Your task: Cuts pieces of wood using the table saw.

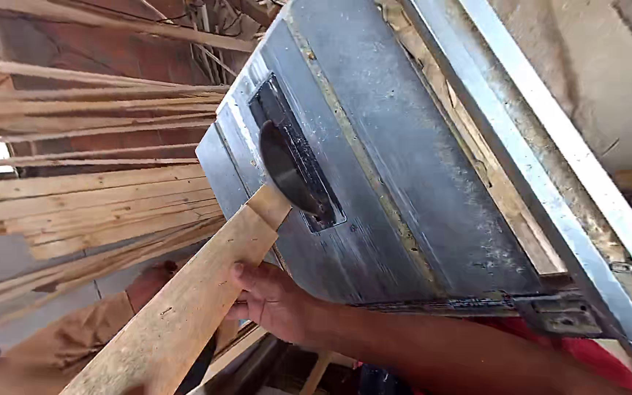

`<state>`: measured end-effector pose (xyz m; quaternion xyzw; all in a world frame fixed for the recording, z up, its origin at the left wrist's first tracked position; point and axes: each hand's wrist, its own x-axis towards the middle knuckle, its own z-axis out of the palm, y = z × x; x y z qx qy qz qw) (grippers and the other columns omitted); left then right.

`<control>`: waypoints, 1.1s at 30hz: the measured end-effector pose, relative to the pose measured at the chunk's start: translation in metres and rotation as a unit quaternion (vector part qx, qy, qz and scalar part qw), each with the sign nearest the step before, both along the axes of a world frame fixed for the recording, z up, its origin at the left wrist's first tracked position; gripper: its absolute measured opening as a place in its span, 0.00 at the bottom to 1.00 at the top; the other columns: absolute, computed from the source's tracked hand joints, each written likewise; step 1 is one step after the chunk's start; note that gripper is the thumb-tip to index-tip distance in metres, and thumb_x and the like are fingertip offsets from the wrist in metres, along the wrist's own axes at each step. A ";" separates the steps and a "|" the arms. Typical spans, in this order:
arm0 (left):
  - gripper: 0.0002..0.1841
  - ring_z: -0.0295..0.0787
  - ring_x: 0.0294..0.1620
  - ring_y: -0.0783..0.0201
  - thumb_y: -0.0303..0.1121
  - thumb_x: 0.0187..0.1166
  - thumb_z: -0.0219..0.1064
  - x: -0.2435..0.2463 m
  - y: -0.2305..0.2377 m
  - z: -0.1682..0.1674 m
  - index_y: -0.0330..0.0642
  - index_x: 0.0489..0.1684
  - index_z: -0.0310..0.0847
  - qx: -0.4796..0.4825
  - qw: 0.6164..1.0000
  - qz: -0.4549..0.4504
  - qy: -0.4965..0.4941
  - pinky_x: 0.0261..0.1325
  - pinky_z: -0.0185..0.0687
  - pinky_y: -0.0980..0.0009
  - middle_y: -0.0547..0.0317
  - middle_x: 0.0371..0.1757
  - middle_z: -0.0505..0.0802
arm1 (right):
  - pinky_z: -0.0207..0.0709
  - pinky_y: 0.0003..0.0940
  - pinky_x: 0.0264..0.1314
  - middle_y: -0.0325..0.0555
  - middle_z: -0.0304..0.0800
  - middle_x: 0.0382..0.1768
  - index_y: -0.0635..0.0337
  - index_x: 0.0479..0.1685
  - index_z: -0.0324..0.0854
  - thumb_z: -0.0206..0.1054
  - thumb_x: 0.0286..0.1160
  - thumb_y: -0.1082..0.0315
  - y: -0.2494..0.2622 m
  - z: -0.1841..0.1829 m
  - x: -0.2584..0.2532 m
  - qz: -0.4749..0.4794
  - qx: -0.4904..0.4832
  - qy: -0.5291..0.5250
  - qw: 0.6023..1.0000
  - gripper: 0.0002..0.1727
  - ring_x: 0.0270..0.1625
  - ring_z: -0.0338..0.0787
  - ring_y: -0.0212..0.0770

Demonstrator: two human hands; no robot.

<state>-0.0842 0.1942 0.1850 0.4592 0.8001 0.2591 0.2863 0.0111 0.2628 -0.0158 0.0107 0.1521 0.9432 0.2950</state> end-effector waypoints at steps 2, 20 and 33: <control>0.20 0.95 0.45 0.56 0.42 0.82 0.67 -0.002 0.015 0.005 0.45 0.67 0.75 -0.034 0.999 -0.042 0.003 0.47 0.94 0.56 0.56 0.53 0.94 | 0.88 0.47 0.66 0.55 0.89 0.57 0.70 0.72 0.67 0.52 0.92 0.66 0.007 -0.006 0.004 -0.008 -0.021 0.011 1.000 0.19 0.59 0.93 0.46; 0.13 0.97 0.35 0.50 0.39 0.84 0.63 0.026 0.075 0.000 0.44 0.59 0.77 -0.057 0.997 -0.049 0.025 0.39 0.96 0.53 0.48 0.44 0.96 | 0.91 0.45 0.59 0.54 0.92 0.53 0.69 0.70 0.67 0.54 0.92 0.65 0.041 -0.014 0.007 -0.008 -0.122 0.063 0.990 0.18 0.53 0.95 0.46; 0.10 0.89 0.26 0.55 0.09 0.63 0.56 0.112 0.147 -0.058 0.28 0.39 0.73 -0.024 0.928 0.315 0.200 0.48 0.89 0.63 0.47 0.22 0.85 | 0.90 0.46 0.62 0.55 0.91 0.55 0.70 0.72 0.66 0.53 0.93 0.66 0.042 -0.016 0.004 -0.023 -0.120 0.068 0.990 0.19 0.55 0.95 0.46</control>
